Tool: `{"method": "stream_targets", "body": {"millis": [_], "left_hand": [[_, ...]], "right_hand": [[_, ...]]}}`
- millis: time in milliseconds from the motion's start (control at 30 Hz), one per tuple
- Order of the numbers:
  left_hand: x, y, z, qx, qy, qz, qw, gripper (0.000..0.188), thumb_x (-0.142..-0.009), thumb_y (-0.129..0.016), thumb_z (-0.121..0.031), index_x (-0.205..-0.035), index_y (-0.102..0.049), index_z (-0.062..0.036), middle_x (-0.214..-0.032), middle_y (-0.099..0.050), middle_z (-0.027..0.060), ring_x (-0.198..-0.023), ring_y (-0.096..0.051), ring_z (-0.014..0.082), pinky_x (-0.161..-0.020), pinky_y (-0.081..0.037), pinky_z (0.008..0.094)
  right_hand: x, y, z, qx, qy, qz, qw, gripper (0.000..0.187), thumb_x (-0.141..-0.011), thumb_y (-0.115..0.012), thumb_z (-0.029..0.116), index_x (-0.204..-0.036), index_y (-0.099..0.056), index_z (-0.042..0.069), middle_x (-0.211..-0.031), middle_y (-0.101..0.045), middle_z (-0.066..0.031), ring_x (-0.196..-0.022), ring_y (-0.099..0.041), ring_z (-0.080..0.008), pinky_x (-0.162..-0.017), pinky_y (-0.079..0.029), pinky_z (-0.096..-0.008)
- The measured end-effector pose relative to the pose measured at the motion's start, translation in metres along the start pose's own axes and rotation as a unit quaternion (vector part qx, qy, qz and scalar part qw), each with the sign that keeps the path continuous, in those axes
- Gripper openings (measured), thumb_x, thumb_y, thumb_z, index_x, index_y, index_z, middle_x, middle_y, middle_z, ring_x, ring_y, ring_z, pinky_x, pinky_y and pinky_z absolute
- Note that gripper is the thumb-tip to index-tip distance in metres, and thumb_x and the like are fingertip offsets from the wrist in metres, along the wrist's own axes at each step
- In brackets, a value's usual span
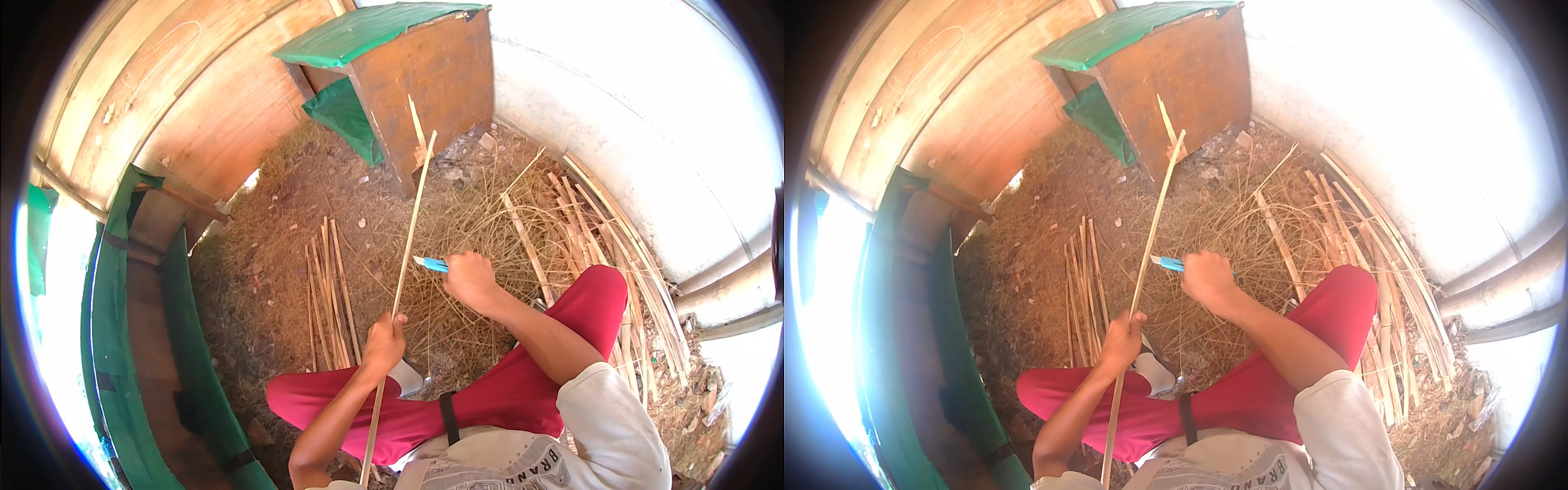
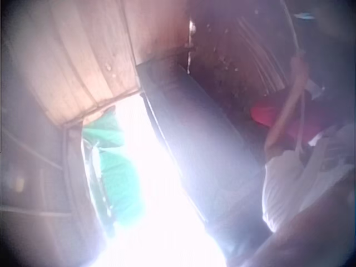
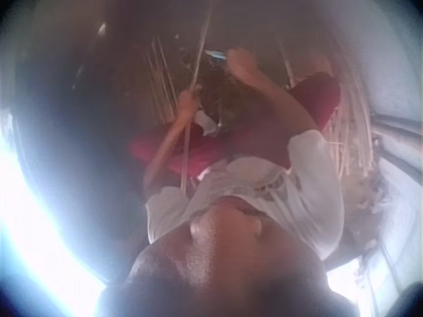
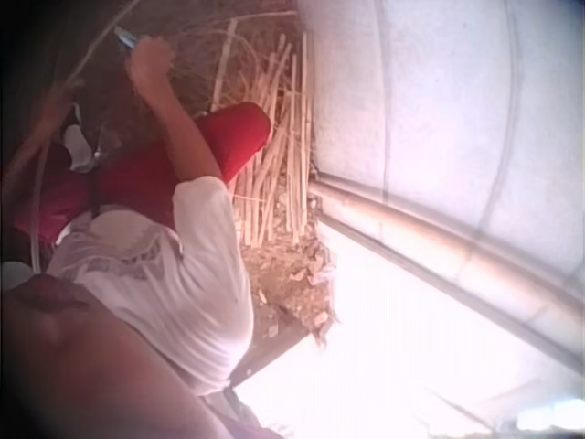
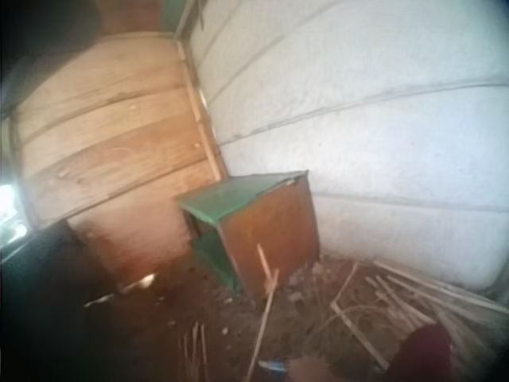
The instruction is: The person sits on the ground and uses a knife to shave thin strips from a long bamboo stick. They repeatedly scrape the blade along the stick to remove thin layers, creating a pile of shavings on the ground.
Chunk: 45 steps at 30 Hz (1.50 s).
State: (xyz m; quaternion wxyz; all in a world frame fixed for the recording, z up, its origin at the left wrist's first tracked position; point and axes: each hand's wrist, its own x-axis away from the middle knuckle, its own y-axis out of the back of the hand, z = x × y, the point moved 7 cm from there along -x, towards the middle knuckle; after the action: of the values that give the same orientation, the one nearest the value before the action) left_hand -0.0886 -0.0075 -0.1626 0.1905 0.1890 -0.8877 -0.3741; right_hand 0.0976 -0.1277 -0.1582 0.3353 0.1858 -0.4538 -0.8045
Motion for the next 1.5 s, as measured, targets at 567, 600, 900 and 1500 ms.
{"method": "stream_targets", "body": {"millis": [567,600,900,1500], "left_hand": [[0.016,-0.016,-0.037,-0.195,-0.063,0.010,0.979,0.022,-0.101,-0.046,-0.012,-0.095,-0.051,0.0076,-0.068,-0.062,0.0318,-0.066,-0.065,0.0494,-0.059,-0.052,0.0559],[0.019,-0.016,-0.033,-0.203,-0.069,0.008,0.977,0.019,-0.100,-0.047,-0.010,-0.095,-0.051,0.0080,-0.067,-0.063,0.0306,-0.064,-0.066,0.0475,-0.058,-0.053,0.0544],[0.072,-0.014,-0.021,-0.200,-0.052,0.075,0.976,0.020,-0.100,-0.047,-0.014,-0.096,-0.049,0.0062,-0.065,-0.062,0.0292,-0.063,-0.064,0.0486,-0.058,-0.052,0.0565],[0.225,0.121,0.012,-0.358,0.051,-0.017,0.932,0.014,-0.095,-0.054,-0.010,-0.102,-0.051,0.0023,-0.063,-0.060,0.0279,-0.061,-0.062,0.0493,-0.054,-0.050,0.0569]], "right_hand": [[-0.015,-0.028,-0.020,0.053,-0.036,-0.008,0.998,0.017,-0.085,-0.058,0.011,-0.080,-0.071,0.001,-0.080,-0.069,-0.0216,-0.075,-0.071,-0.0375,-0.065,-0.057,-0.0480],[-0.016,-0.033,-0.018,0.055,-0.042,0.016,0.997,0.018,-0.086,-0.058,0.012,-0.084,-0.072,0.002,-0.084,-0.070,-0.0211,-0.079,-0.072,-0.0369,-0.068,-0.057,-0.0473],[-0.035,-0.047,-0.067,0.060,-0.078,-0.020,0.995,0.020,-0.090,-0.057,0.012,-0.082,-0.070,-0.001,-0.083,-0.070,-0.0216,-0.073,-0.072,-0.0345,-0.062,-0.058,-0.0467],[-0.046,-0.065,-0.190,0.198,-0.278,0.120,0.932,0.017,-0.088,-0.067,0.013,-0.103,-0.074,0.008,-0.102,-0.074,-0.0118,-0.096,-0.073,-0.0253,-0.077,-0.059,-0.0345]]}}
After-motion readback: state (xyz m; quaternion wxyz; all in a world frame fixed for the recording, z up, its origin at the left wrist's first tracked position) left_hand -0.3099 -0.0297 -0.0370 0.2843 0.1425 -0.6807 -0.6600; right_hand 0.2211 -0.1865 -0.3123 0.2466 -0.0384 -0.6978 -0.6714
